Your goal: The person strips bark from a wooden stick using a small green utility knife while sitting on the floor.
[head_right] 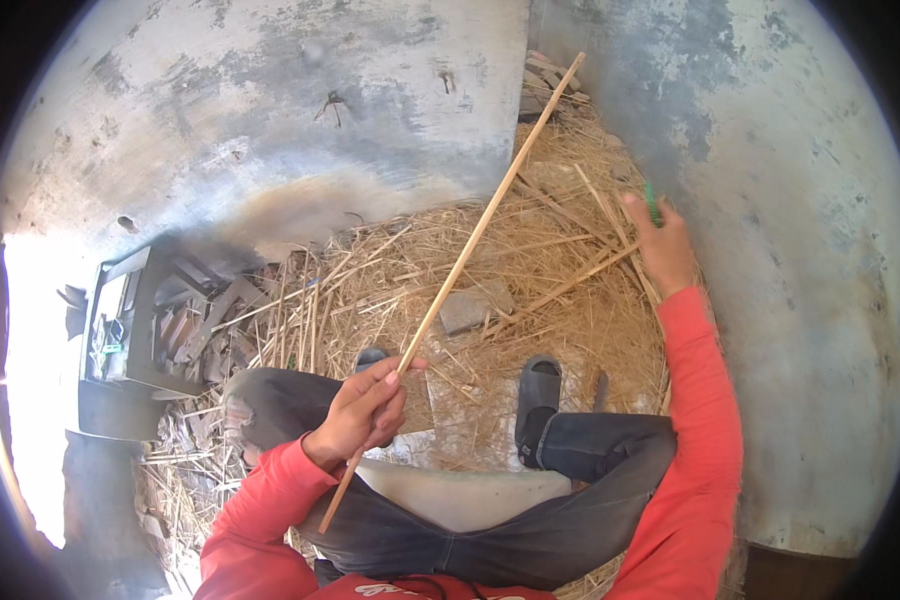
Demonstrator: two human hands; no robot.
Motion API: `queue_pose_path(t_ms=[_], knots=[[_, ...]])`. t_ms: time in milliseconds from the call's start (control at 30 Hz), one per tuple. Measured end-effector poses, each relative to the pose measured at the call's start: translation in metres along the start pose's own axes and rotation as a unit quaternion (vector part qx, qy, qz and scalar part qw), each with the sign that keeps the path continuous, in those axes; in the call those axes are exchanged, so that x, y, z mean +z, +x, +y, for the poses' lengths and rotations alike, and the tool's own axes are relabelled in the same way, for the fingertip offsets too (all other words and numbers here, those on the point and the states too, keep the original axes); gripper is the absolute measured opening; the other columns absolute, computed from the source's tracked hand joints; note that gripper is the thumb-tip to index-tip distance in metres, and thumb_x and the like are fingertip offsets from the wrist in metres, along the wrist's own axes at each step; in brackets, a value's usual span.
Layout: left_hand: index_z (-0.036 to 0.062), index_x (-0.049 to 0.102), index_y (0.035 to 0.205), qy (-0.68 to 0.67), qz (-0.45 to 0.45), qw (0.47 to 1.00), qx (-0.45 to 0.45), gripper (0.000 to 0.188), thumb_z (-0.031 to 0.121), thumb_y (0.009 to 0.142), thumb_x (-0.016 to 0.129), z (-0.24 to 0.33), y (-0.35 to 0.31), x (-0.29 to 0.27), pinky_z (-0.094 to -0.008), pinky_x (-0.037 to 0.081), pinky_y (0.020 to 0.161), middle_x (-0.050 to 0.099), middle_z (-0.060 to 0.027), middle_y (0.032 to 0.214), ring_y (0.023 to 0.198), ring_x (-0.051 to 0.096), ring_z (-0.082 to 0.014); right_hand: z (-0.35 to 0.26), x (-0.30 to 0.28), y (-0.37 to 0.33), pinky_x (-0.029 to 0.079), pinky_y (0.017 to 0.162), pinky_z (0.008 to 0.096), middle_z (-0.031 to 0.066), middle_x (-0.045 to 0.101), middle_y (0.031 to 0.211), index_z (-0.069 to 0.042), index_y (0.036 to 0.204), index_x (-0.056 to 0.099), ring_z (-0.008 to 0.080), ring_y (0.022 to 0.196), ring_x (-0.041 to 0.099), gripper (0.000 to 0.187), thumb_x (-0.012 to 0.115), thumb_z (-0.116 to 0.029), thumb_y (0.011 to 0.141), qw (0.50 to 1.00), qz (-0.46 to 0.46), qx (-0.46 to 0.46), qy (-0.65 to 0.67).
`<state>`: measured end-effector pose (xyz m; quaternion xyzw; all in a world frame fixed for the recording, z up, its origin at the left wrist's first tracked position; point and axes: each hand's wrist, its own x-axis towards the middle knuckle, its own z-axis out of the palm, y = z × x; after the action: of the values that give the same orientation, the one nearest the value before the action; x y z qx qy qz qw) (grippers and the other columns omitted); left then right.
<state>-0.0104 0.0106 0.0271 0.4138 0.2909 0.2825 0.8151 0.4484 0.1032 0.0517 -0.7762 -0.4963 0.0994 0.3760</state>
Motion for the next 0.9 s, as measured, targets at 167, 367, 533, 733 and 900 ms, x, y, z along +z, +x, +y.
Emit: queue_pose_path(t_ms=[167, 367, 533, 733, 900], knots=[[0.0012, 0.044, 0.147, 0.052, -0.022, 0.998, 0.017, 0.041, 0.024, 0.113, 0.034, 0.002, 0.014, 0.016, -0.0197, 0.030, 0.038, 0.041, 0.0035, 0.056, 0.038, 0.034, -0.0043, -0.113, 0.048, -0.077, 0.049, 0.072, 0.0301, 0.0036, 0.065, 0.080, -0.003, 0.107, 0.073, 0.0151, 0.074, 0.062, 0.060, 0.067, -0.061, 0.091, 0.939, -0.235, -0.041, 0.247], [0.0035, 0.047, 0.146, 0.090, -0.047, 0.994, 0.034, 0.042, 0.027, 0.113, 0.037, -0.013, 0.018, 0.019, -0.0193, 0.031, 0.040, 0.046, 0.0039, 0.061, 0.042, 0.037, -0.0035, -0.120, 0.053, -0.084, 0.039, 0.046, 0.0258, -0.0007, 0.064, 0.075, -0.004, 0.101, 0.071, 0.0063, 0.049, 0.045, 0.028, 0.075, -0.031, 0.095, 0.896, -0.246, -0.012, 0.369], [0.0033, 0.051, 0.143, 0.129, -0.041, 0.991, -0.009, 0.039, 0.026, 0.112, 0.043, -0.012, 0.014, 0.015, -0.0198, 0.028, 0.043, 0.046, 0.0050, 0.061, 0.046, 0.037, -0.0022, -0.103, 0.034, -0.072, 0.037, 0.041, 0.0295, -0.0006, 0.060, 0.072, -0.001, 0.113, 0.069, 0.0074, 0.046, 0.044, 0.054, 0.063, -0.052, 0.098, 0.949, -0.162, -0.065, 0.263], [0.0020, 0.052, 0.139, 0.104, 0.036, 0.994, 0.020, 0.035, 0.022, 0.111, 0.046, -0.011, 0.016, 0.015, -0.0204, 0.027, 0.044, 0.040, 0.0073, 0.059, 0.047, 0.035, -0.0019, -0.135, 0.037, -0.147, 0.047, 0.051, 0.0435, 0.0119, 0.058, 0.055, -0.005, 0.094, 0.074, 0.0303, 0.050, 0.061, 0.060, 0.048, -0.059, 0.101, 0.934, -0.280, -0.222, 0.001], [0.0003, 0.052, 0.137, 0.020, 0.056, 0.998, 0.023, 0.033, 0.019, 0.111, 0.046, -0.014, 0.017, 0.008, -0.0217, 0.024, 0.043, 0.035, 0.0079, 0.059, 0.045, 0.030, -0.0025, -0.133, 0.066, -0.181, 0.049, 0.051, 0.0509, 0.0186, 0.060, 0.057, -0.006, 0.078, 0.067, 0.0395, 0.053, 0.062, 0.061, 0.050, -0.060, 0.100, 0.905, -0.308, -0.284, -0.073]])
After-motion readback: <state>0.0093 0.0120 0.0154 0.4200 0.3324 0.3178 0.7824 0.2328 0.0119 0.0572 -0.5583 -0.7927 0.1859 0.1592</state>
